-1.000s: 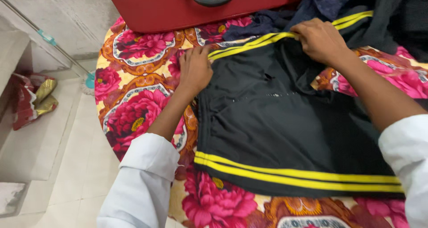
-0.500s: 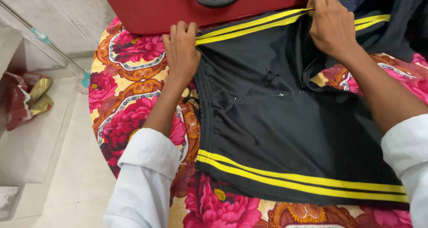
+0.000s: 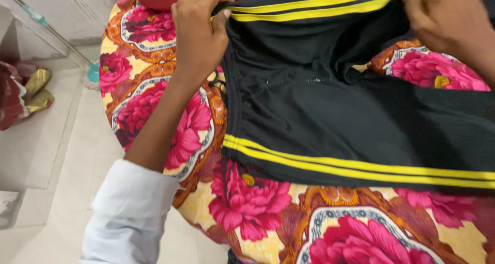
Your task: The person folds a pair of black athletic shorts with yellow stripes on a floral-patterned table. They smooth the fabric, fold the legs together, and then fold the garment into a compact rectangle. The folded shorts are placed into an open red suitcase. The person then picks up a blue and white patterned shirt to begin folding it.
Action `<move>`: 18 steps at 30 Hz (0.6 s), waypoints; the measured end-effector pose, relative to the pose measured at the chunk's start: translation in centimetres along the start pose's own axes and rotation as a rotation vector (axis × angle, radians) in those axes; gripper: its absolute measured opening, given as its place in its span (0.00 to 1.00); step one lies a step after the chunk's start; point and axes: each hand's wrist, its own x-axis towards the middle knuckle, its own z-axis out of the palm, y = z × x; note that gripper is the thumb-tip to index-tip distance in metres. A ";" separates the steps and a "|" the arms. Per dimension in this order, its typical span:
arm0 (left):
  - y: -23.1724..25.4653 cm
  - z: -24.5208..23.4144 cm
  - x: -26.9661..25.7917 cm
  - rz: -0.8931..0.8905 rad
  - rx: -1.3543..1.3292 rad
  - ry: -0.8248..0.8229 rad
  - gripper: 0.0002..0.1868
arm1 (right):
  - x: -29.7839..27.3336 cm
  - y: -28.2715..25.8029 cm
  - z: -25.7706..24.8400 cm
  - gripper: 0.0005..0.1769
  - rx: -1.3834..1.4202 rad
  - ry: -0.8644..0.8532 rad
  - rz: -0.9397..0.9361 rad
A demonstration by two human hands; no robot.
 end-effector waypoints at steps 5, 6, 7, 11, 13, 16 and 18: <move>6.4 -4.9 -3.9 0.070 -0.174 -0.128 0.11 | -7.8 -0.3 -3.4 0.11 -0.049 0.105 -0.184; 7.4 -5.9 -5.1 0.066 -0.180 -0.163 0.11 | -9.5 -0.5 -3.5 0.15 -0.064 0.059 -0.189; 8.4 -6.9 -6.5 0.064 -0.187 -0.197 0.11 | -11.4 -0.9 -3.7 0.18 -0.080 0.013 -0.193; 11.3 -10.2 -11.7 -0.001 -0.145 -0.334 0.14 | -17.6 -4.8 -4.0 0.16 0.150 -0.321 -0.052; 11.9 -10.9 -13.6 -0.005 -0.099 -0.367 0.14 | -19.7 -7.3 -5.5 0.18 0.050 -0.203 -0.270; 12.4 -11.0 -15.0 -0.025 -0.076 -0.397 0.15 | -19.2 -8.8 -5.8 0.20 0.128 -0.228 -0.301; 12.7 -11.0 -15.2 -0.018 -0.071 -0.397 0.15 | -19.1 -8.6 -6.3 0.27 0.202 -0.208 -0.184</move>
